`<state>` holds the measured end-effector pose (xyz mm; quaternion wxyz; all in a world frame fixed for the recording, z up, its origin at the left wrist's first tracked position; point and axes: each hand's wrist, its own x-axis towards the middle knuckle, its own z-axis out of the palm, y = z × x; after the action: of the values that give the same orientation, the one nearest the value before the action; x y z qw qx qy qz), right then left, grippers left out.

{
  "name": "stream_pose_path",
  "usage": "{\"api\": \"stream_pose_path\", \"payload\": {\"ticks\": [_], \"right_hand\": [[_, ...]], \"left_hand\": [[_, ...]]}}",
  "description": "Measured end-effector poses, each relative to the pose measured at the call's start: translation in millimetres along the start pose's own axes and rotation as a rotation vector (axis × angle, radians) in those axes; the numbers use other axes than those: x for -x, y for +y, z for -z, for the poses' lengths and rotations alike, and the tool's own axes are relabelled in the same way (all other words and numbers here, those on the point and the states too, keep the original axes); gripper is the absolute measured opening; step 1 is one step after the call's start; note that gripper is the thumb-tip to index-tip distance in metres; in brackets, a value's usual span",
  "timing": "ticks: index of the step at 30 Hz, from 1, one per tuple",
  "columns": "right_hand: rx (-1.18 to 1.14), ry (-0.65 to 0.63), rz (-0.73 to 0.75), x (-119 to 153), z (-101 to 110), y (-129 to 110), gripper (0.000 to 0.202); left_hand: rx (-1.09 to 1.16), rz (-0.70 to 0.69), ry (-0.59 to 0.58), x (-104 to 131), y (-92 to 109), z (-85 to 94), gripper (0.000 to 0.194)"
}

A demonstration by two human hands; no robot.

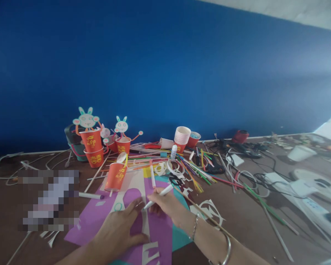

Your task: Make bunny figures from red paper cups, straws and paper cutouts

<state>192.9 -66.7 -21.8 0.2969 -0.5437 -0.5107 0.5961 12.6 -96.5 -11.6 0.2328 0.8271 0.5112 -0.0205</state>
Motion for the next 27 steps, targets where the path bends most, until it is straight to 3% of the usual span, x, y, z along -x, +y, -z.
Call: {"api": "stream_pose_path", "payload": {"ticks": [5, 10, 27], "right_hand": [[0.146, 0.093, 0.132, 9, -3, 22, 0.021], [0.269, 0.139, 0.232, 14, -1, 29, 0.024], [0.428, 0.056, 0.320, 18, -2, 34, 0.020]], "left_hand": [[0.020, -0.016, 0.014, -2, -5, 0.3, 0.085], [-0.006, -0.105, -0.009, 3, -8, 10.5, 0.073], [-0.017, -0.102, -0.003, 1, -13, 4.5, 0.071]]}}
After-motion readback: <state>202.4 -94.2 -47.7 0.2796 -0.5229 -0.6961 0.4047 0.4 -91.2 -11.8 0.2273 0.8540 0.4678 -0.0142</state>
